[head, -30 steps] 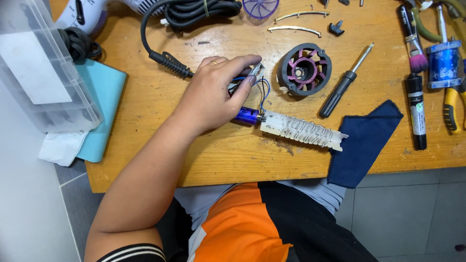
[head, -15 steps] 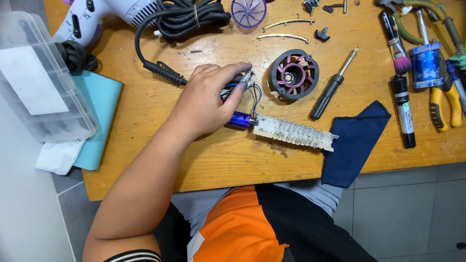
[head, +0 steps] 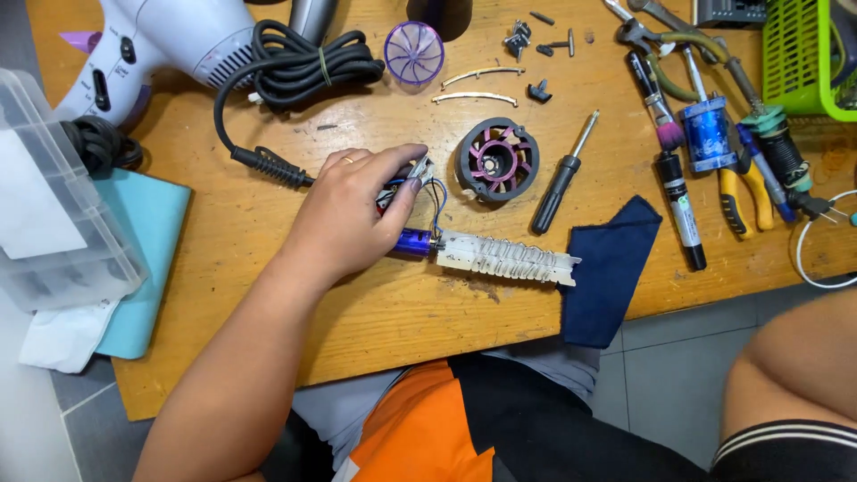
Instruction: Disassembling a hair dryer to inspect the motor and heating element for repair
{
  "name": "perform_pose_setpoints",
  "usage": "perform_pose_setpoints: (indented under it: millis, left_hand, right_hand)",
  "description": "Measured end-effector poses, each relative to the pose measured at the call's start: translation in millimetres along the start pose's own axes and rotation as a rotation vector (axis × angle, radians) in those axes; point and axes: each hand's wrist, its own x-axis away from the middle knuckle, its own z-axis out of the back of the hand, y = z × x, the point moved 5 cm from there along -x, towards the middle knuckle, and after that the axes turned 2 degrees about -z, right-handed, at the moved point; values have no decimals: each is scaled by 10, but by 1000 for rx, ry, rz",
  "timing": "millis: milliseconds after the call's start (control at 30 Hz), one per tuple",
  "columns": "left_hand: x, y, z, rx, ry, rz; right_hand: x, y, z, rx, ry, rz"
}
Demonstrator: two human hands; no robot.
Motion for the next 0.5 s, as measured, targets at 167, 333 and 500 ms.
perform_pose_setpoints:
  millis: [167,333,500]
  left_hand:
    - [-21,-3,-32,-11,-122,108]
    - [-13,-19,-31,-8,-131,116]
    - [4,-44,-59,-21,-150,112]
  right_hand:
    - [-1410,-2254,-1170,206,22,58]
    - [-1602,-2031,-1671,305,-164,-155]
    - [-1673,-1959,-1712,308,-211,-174]
